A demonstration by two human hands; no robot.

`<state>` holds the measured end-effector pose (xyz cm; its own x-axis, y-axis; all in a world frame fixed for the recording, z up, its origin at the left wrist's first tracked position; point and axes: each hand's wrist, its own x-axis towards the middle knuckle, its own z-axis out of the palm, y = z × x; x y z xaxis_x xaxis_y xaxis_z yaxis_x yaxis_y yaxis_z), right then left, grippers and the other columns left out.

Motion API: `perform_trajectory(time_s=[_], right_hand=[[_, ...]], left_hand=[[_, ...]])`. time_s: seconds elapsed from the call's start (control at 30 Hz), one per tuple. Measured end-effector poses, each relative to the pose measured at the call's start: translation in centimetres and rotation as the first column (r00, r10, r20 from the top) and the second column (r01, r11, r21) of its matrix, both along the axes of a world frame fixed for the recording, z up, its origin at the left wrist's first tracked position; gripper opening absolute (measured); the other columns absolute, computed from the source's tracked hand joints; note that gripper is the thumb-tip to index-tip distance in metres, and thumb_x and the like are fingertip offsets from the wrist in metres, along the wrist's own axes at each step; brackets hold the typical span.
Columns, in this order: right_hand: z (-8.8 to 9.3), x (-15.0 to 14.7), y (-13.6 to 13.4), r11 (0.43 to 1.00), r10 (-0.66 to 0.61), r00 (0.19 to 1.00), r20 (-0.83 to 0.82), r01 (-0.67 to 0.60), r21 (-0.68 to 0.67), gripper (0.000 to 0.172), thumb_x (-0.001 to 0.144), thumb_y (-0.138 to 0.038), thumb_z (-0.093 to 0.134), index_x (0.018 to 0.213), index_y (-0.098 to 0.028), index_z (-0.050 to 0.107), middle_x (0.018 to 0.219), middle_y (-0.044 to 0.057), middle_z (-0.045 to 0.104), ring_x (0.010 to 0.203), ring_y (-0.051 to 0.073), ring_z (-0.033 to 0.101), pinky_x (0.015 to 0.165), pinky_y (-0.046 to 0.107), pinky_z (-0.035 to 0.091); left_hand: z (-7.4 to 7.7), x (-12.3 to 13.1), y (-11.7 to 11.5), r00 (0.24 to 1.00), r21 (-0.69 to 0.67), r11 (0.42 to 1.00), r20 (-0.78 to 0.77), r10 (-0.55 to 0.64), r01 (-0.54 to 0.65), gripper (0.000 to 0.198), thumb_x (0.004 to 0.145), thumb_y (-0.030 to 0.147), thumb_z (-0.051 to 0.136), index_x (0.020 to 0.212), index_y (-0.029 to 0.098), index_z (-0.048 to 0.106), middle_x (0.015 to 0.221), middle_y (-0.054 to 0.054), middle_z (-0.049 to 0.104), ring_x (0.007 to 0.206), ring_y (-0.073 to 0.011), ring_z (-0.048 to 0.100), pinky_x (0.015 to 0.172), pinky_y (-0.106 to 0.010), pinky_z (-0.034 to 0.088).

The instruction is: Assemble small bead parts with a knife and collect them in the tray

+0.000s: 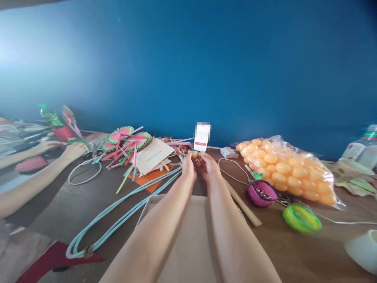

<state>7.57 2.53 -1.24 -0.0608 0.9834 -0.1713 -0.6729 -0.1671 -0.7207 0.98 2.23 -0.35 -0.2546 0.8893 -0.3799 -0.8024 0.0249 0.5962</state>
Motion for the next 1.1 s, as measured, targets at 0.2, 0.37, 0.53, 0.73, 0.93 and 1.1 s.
perform_trajectory(time_s=[0.2, 0.37, 0.53, 0.73, 0.93, 1.1], right_hand=[[0.0, -0.06, -0.03, 0.998, 0.056, 0.996, -0.076, -0.057, -0.004, 0.02, 0.066, -0.016, 0.077, 0.078, -0.018, 0.061, 0.059, -0.006, 0.059, 0.049, 0.004, 0.052, 0.042, 0.011, 0.041], [-0.16, 0.06, 0.01, 0.997, 0.079, 0.994, -0.072, -0.078, 0.008, 0.021, 0.063, -0.018, 0.079, 0.076, -0.017, 0.063, 0.056, -0.006, 0.057, 0.047, 0.004, 0.05, 0.042, 0.011, 0.041], [-0.34, 0.2, 0.11, 0.995, 0.097, 0.992, -0.081, -0.095, 0.032, 0.022, 0.062, -0.02, 0.081, 0.076, -0.018, 0.063, 0.056, -0.005, 0.057, 0.048, 0.005, 0.049, 0.041, 0.013, 0.041], [-0.39, 0.11, 0.18, 0.996, 0.088, 0.992, -0.092, -0.084, 0.039, 0.022, 0.061, -0.017, 0.081, 0.076, -0.017, 0.064, 0.057, -0.004, 0.058, 0.048, 0.005, 0.049, 0.041, 0.012, 0.04], [-0.43, 0.07, 0.24, 0.993, 0.105, 0.991, -0.086, -0.101, 0.057, 0.023, 0.061, -0.018, 0.081, 0.074, -0.017, 0.062, 0.057, -0.004, 0.057, 0.049, 0.005, 0.049, 0.042, 0.013, 0.04], [-0.42, 0.07, 0.25, 0.997, 0.078, 0.995, -0.065, -0.076, 0.032, 0.02, 0.062, -0.019, 0.08, 0.07, -0.017, 0.061, 0.055, -0.004, 0.056, 0.048, 0.006, 0.047, 0.042, 0.016, 0.039]], left_hand=[[-0.2, 0.08, 0.16, 0.999, 0.047, 0.999, -0.032, 0.006, -0.004, 0.028, 0.088, 0.038, 0.059, 0.076, 0.012, 0.059, 0.061, -0.002, 0.055, 0.047, -0.0073, 0.051, 0.042, -0.016, 0.037], [-0.08, 0.15, -0.06, 0.999, 0.081, 0.997, -0.043, 0.014, -0.01, 0.027, 0.087, 0.035, 0.058, 0.074, 0.012, 0.059, 0.058, 0.0, 0.055, 0.044, -0.0066, 0.05, 0.041, -0.015, 0.036], [-0.37, 0.13, 0.1, 0.998, 0.098, 0.995, -0.063, 0.014, -0.008, 0.026, 0.087, 0.034, 0.058, 0.073, 0.012, 0.058, 0.057, 0.0, 0.055, 0.044, -0.0067, 0.05, 0.043, -0.015, 0.038], [-0.58, 0.18, 0.32, 0.995, 0.102, 0.995, -0.101, 0.026, -0.015, 0.027, 0.086, 0.037, 0.06, 0.076, 0.012, 0.06, 0.057, 0.001, 0.055, 0.044, -0.007, 0.051, 0.042, -0.016, 0.038], [-0.56, 0.13, 0.3, 0.992, 0.094, 0.995, -0.12, 0.026, -0.015, 0.029, 0.084, 0.041, 0.062, 0.079, 0.012, 0.06, 0.058, 0.001, 0.055, 0.044, -0.0071, 0.051, 0.042, -0.016, 0.037], [-0.65, 0.12, 0.28, 0.988, 0.114, 0.994, -0.155, 0.022, -0.004, 0.032, 0.083, 0.044, 0.063, 0.074, 0.013, 0.058, 0.056, 0.001, 0.054, 0.044, -0.0071, 0.05, 0.042, -0.016, 0.037]])
